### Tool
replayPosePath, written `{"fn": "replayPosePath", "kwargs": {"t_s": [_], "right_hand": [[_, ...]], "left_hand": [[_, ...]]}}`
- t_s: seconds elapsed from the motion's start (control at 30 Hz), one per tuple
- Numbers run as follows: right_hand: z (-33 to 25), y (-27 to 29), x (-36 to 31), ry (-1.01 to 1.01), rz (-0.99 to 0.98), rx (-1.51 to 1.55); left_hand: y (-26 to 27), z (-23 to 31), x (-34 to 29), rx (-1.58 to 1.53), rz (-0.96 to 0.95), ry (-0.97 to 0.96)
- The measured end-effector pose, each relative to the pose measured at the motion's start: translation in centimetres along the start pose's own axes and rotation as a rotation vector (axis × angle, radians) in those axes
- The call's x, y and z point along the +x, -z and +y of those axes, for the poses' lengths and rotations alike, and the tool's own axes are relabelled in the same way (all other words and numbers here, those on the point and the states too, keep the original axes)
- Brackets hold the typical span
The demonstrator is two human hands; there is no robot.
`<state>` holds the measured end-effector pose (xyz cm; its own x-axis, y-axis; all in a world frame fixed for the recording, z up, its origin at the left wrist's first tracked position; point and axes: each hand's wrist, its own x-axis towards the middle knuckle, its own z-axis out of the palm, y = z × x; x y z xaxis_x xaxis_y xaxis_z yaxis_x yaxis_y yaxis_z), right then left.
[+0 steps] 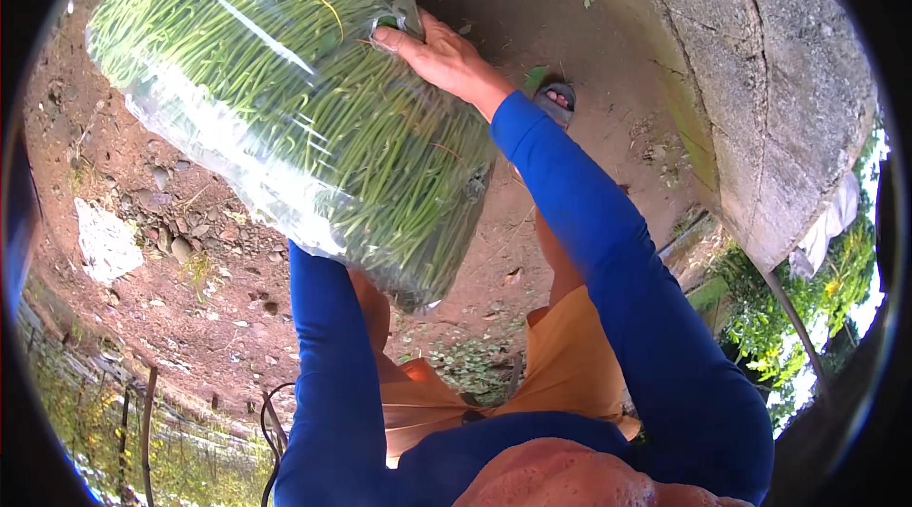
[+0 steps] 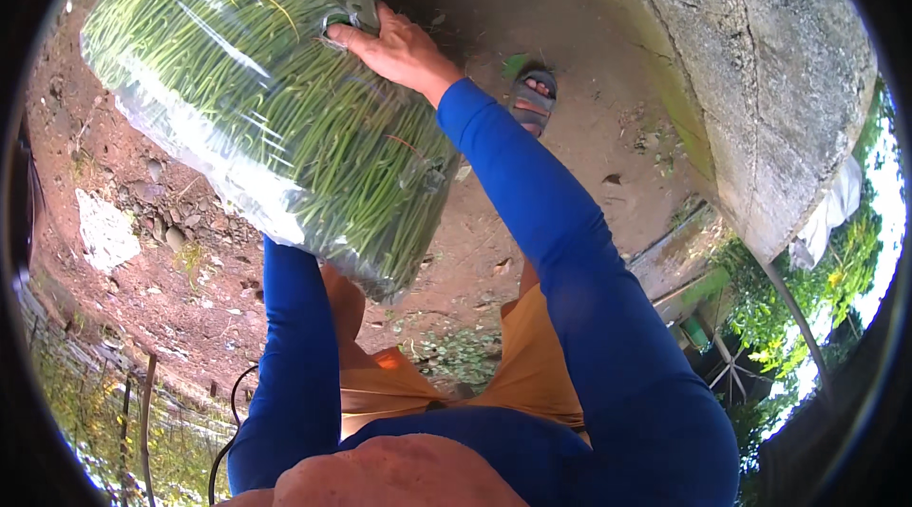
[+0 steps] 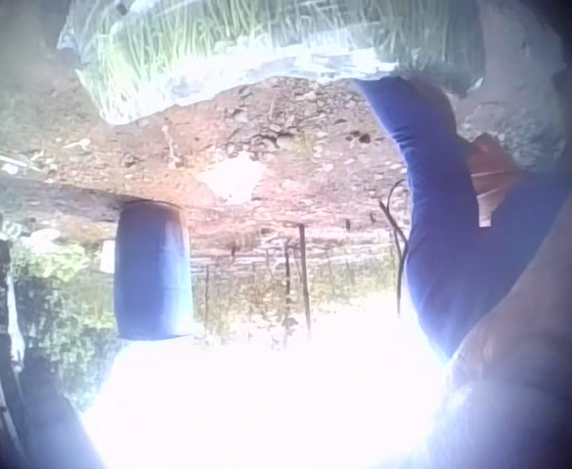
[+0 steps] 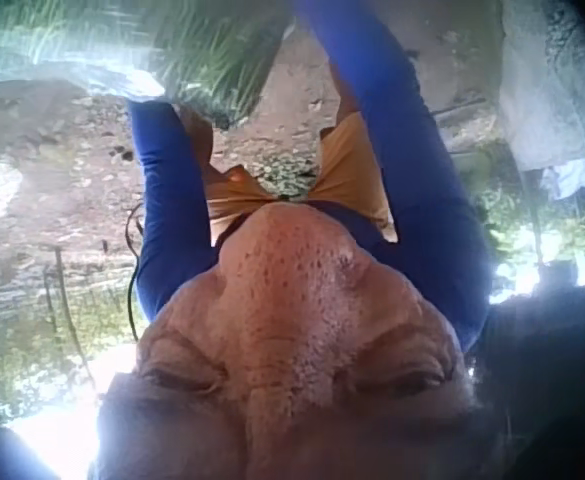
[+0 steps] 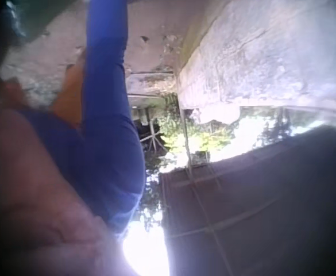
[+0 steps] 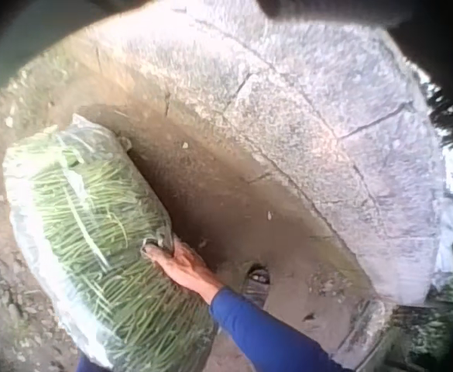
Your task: The person seals a plastic bag filled with green leafy vegetables using a thin plastic tie, then moves several other bags and items in a storage area.
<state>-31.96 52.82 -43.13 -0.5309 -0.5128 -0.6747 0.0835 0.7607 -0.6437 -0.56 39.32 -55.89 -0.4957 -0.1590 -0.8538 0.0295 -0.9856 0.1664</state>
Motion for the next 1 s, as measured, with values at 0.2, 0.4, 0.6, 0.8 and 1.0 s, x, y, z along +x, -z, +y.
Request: {"fn": "replayPosePath", "kwargs": {"t_s": [0.2, 0.4, 0.6, 0.8, 1.0], "right_hand": [[6.5, -2.3, -1.1, -0.248, -0.331, 0.370], [14.2, 4.0, -7.2, -0.605, -0.262, 0.976], [10.4, 11.7, -14.8, -0.529, 0.143, 0.670], [8.2, 14.4, -16.6, -0.402, 0.174, -0.009], [-2.7, 7.7, -20.7, 0.504, -0.238, -0.708]], "left_hand": [[1.7, 4.9, -8.1, 0.134, 0.001, -0.044], [-9.1, 1.5, -10.6, 0.816, 0.147, -0.113], [-19.3, -10.7, -18.2, 1.416, 0.276, -0.426], [-19.1, -14.1, -26.4, 1.754, -0.267, -0.065], [-17.2, -18.0, -26.2, 1.955, -0.486, -0.020]]}}
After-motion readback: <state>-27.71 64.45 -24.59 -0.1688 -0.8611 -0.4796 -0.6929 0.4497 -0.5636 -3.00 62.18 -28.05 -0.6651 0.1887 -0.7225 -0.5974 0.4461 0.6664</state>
